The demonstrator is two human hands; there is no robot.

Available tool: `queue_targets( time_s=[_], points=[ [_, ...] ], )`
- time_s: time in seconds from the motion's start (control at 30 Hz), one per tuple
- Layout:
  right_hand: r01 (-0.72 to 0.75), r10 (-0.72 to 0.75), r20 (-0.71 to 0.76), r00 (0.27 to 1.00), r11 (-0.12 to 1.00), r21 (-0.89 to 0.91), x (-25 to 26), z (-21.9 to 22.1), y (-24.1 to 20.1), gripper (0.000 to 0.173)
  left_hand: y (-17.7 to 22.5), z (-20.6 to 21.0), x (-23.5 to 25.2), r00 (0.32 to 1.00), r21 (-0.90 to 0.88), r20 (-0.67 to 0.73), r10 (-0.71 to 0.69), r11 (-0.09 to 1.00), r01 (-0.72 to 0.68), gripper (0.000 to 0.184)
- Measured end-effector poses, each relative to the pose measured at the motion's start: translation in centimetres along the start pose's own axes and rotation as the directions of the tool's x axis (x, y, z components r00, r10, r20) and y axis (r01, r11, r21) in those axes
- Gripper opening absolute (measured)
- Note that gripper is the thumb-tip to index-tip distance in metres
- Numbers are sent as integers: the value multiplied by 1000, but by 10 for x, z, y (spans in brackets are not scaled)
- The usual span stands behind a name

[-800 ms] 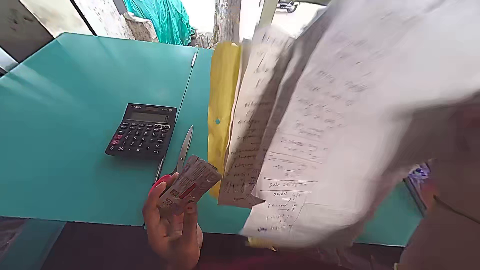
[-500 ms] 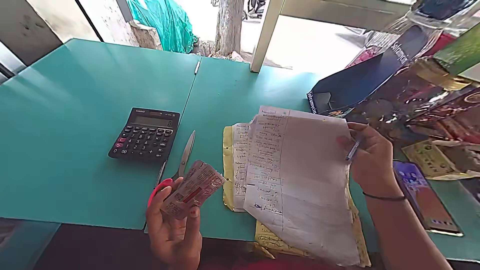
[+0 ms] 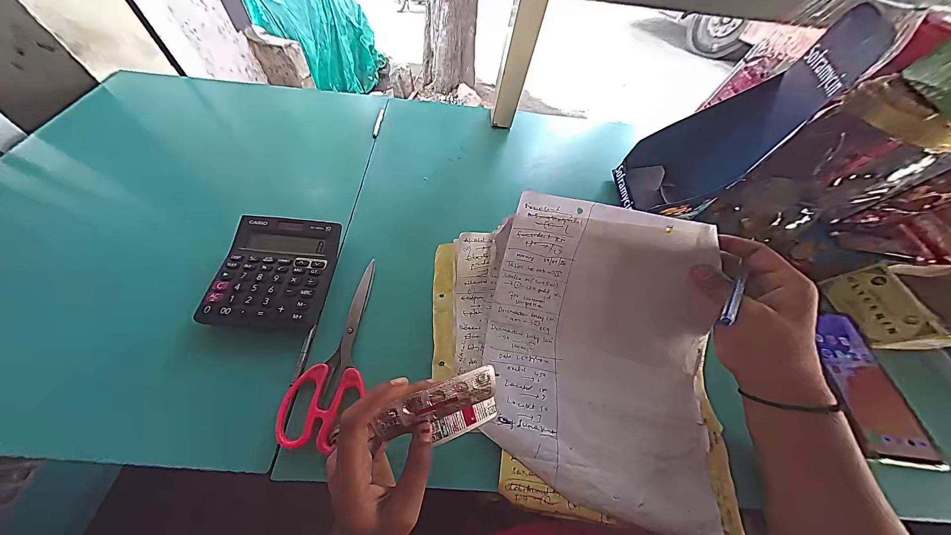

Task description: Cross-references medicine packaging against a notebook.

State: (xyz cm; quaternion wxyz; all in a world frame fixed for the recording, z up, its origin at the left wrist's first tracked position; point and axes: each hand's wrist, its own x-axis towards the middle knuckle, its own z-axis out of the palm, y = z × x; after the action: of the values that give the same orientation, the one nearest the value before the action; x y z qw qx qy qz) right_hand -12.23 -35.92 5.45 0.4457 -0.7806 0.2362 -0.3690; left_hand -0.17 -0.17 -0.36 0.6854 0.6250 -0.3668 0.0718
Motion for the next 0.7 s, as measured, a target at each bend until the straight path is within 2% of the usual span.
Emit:
queue_targets(
  time_s=[0.27, 0.4, 0.5, 0.6, 0.7],
  points=[
    [11, -12, 17, 1000, 1000, 26, -1, -1, -2, 35, -4, -3, 4, 990, 46, 132, -56, 998, 50, 44],
    [47, -47, 28, 999, 999, -15, 0, -3, -1, 37, -4, -5, 8, 976, -4, 199, -92, 996, 94, 44],
    [203, -200, 33, 979, 972, -120, 7, -2, 4, 41, -3, -6, 10, 967, -21, 217, -131, 990, 139, 44],
    [434, -430, 73, 900, 865, -253, 13, -3, 6, 43, -1, -6, 9, 965, -16, 187, -183, 982, 189, 49],
    [542, -515, 172, 840, 811, -218, -10, -7, -18, 28, 1, -4, 9, 966, -8, 131, -223, 974, 226, 58]
  ],
)
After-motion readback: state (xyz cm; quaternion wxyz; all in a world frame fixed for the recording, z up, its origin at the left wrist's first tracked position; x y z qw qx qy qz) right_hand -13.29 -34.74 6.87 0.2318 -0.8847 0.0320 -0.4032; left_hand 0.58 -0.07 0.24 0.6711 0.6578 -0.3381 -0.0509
